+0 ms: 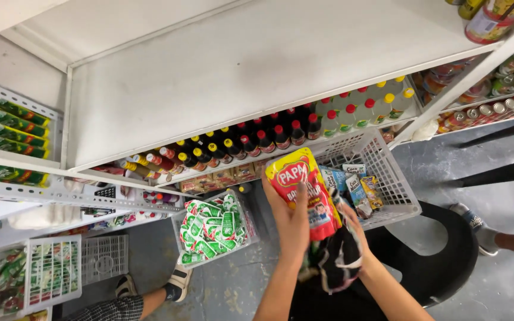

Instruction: Stocking various packaged food items like ketchup, cheese spread, and coconut milk from a basket onto grocery shelves.

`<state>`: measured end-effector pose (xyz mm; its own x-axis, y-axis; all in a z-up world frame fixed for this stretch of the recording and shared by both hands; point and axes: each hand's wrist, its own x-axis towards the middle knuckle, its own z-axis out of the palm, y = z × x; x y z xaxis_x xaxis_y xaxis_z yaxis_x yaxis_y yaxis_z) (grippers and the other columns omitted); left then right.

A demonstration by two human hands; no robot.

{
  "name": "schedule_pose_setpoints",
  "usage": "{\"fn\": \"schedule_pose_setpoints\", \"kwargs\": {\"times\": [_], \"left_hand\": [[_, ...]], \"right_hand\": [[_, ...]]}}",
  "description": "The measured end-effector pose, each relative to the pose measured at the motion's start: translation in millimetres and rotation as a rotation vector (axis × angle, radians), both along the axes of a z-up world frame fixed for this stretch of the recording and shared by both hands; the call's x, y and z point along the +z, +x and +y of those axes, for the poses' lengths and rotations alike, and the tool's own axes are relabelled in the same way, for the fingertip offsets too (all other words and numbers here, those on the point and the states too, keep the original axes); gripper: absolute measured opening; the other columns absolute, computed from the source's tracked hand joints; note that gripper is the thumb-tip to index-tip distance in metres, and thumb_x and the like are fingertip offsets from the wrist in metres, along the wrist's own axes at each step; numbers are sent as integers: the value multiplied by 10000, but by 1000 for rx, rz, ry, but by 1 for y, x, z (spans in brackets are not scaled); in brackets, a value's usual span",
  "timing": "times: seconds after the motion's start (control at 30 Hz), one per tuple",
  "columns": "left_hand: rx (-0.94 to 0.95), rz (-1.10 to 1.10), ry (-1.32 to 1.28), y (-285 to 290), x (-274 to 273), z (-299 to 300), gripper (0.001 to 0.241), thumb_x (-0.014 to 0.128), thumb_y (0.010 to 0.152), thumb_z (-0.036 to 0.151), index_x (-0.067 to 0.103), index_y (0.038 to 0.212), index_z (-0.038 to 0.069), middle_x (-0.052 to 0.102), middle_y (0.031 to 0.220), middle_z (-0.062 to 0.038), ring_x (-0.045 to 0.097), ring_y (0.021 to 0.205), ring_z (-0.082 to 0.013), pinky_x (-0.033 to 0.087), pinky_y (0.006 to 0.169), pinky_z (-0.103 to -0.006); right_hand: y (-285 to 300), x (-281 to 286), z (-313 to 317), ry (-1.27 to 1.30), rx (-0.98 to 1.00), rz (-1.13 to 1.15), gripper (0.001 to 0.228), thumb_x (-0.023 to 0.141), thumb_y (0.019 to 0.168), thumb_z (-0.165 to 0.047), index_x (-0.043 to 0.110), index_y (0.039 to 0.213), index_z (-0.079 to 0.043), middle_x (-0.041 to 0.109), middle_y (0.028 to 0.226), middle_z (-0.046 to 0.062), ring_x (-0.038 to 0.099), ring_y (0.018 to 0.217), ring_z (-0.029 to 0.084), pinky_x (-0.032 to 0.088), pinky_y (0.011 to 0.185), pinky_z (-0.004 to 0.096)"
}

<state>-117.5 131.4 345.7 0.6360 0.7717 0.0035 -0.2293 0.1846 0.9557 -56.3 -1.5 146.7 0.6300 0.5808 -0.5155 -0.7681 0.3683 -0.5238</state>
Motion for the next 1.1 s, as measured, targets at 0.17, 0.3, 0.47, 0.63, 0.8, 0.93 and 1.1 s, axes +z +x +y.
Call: {"fn": "schedule_pose_setpoints", "kwargs": {"times": [0.17, 0.3, 0.47, 0.63, 0.8, 0.93, 1.1], "left_hand": [[-86, 119, 301, -12, 0, 16, 938, 476, 1057, 571, -58, 1663, 95, 10, 1752, -158, 26, 1592, -270, 46, 1262, -405], [-456, -276, -119, -9, -5, 33, 1007, 436, 993, 718, -17, 1692, 152, 60, 1774, -139, 65, 1627, -281, 67, 1306, -414], [-582, -489, -406, -4, 1, 41, 1049, 438, 960, 783, 53, 1697, 143, 125, 1767, -138, 143, 1620, -282, 127, 1304, -437], [-590, -605, -475, -12, -2, 33, 1068, 479, 956, 786, 85, 1703, 132, 172, 1759, -127, 187, 1620, -281, 167, 1326, -426], [-600, -345, -490, -14, -78, 34, 987, 560, 948, 654, 84, 1681, 194, 212, 1684, -108, 244, 1523, -305, 216, 1245, -477], [-523, -406, -371, 14, -15, 59, 910, 452, 1022, 651, 104, 1697, 148, 225, 1699, -143, 245, 1550, -302, 209, 1276, -451], [-476, -516, -261, 34, 25, 91, 857, 330, 1060, 641, 97, 1694, 113, 216, 1743, -116, 192, 1616, -288, 211, 1292, -413]], "right_hand": [[-25, 122, 21, -116, 5, -1046, 428, 639, 943, -141, 623, 1348, -4, 586, 1379, 134, 593, 1231, 285, 477, 1046, 392], [-56, 157, 36, -479, -79, -1804, 510, 768, 705, -102, 714, 1212, -96, 584, 1294, 129, 528, 1228, 381, 436, 1061, 483], [-35, 189, 65, -500, -171, -1992, 516, 772, 678, -95, 751, 1184, -192, 603, 1262, 69, 536, 1172, 346, 442, 1025, 470], [-8, 234, 88, -532, -198, -1995, 490, 757, 725, -64, 743, 1195, -202, 615, 1244, 58, 559, 1145, 316, 469, 1002, 450], [10, 232, 107, -766, -304, -1772, 477, 721, 823, -11, 718, 1290, -113, 602, 1253, 102, 546, 1097, 327, 444, 955, 438], [-9, 215, 102, -760, -252, -1886, 505, 722, 756, -21, 726, 1255, -99, 588, 1243, 126, 527, 1092, 345, 426, 969, 475], [-20, 154, 86, -711, -225, -1998, 512, 721, 668, -29, 742, 1164, -156, 601, 1245, 81, 524, 1147, 346, 434, 1002, 492]]}}
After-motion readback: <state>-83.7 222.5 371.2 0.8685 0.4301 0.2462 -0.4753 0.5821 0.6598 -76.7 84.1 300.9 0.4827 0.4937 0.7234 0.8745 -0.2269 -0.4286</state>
